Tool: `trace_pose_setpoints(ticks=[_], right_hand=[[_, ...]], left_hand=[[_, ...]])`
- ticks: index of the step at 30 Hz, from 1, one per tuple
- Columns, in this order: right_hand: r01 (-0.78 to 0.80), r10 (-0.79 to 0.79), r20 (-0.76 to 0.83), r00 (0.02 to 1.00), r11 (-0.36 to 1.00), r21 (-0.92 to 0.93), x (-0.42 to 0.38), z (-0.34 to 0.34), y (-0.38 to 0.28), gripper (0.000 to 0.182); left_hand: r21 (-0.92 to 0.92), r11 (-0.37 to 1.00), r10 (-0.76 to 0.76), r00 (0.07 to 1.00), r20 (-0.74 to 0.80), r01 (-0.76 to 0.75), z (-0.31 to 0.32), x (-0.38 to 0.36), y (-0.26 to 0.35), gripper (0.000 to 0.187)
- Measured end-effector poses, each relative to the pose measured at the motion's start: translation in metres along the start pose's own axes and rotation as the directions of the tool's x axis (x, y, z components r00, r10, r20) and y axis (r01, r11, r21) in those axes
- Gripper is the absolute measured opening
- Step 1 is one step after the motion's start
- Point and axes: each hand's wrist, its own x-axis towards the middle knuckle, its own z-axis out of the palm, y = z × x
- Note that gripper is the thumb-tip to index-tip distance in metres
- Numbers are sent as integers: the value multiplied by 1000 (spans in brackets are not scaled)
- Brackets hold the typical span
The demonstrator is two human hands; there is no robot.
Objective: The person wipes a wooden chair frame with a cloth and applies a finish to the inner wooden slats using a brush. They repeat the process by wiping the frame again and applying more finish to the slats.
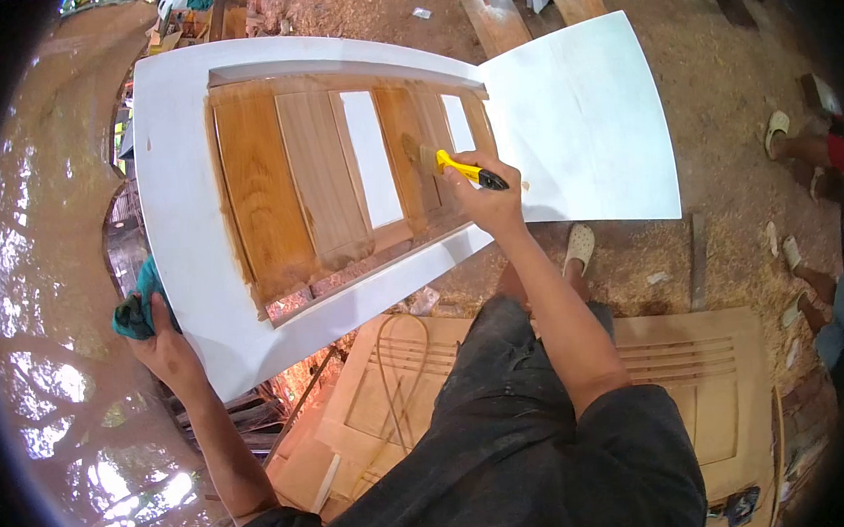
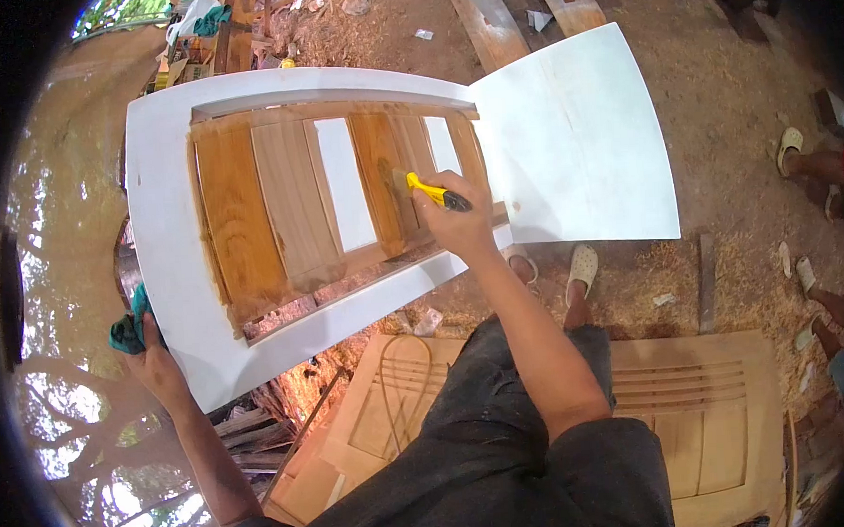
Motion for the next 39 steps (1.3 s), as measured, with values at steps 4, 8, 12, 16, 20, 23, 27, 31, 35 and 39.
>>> trace_pose_setpoints(ticks=[4, 8, 12, 16, 20, 23, 27, 31, 35, 39], right_hand=[[49, -47, 49, 998, 998, -34, -1, -4, -4, 15], [-36, 36, -18, 999, 999, -17, 4, -10, -5, 17], [-164, 180, -117, 977, 977, 139, 33, -17, 10, 17], [-266, 255, 100, 962, 957, 119, 46, -19, 30, 18], [-271, 269, 38, 962, 941, 204, 36, -15, 34, 17], [-276, 273, 40, 961, 950, 149, 24, -15, 26, 18], [-218, 223, -33, 974, 970, 103, 15, -11, 24, 18], [-198, 208, -61, 976, 970, 140, 5, -9, 21, 17], [-78, 83, -81, 993, 995, 58, -8, -4, 17, 16], [-49, 50, -141, 989, 999, 14, -18, 1, 6, 15]], left_hand=[[-24, 1000, -11, 1000, -2, 11, 2, -1, 5, 17], [-23, 1000, 11, 1000, 25, -10, 2, -1, 8, 18], [-60, 998, -13, 1000, 15, 13, 3, -2, 9, 19], [-22, 1000, 5, 1000, -8, -5, 2, -1, 6, 19], [-8, 1000, 25, 1000, -2, -25, 2, -2, 6, 19], [1, 1000, 27, 1000, 16, -27, 2, -2, 9, 18], [30, 1000, -8, 1000, 5, 8, 2, -2, 9, 18], [4, 1000, -14, 1000, 15, 14, 1, -1, 7, 16], [-27, 1000, 12, 1000, 21, -12, 0, -2, 5, 15], [-16, 999, 39, 998, 40, -38, 0, -2, 7, 16]])
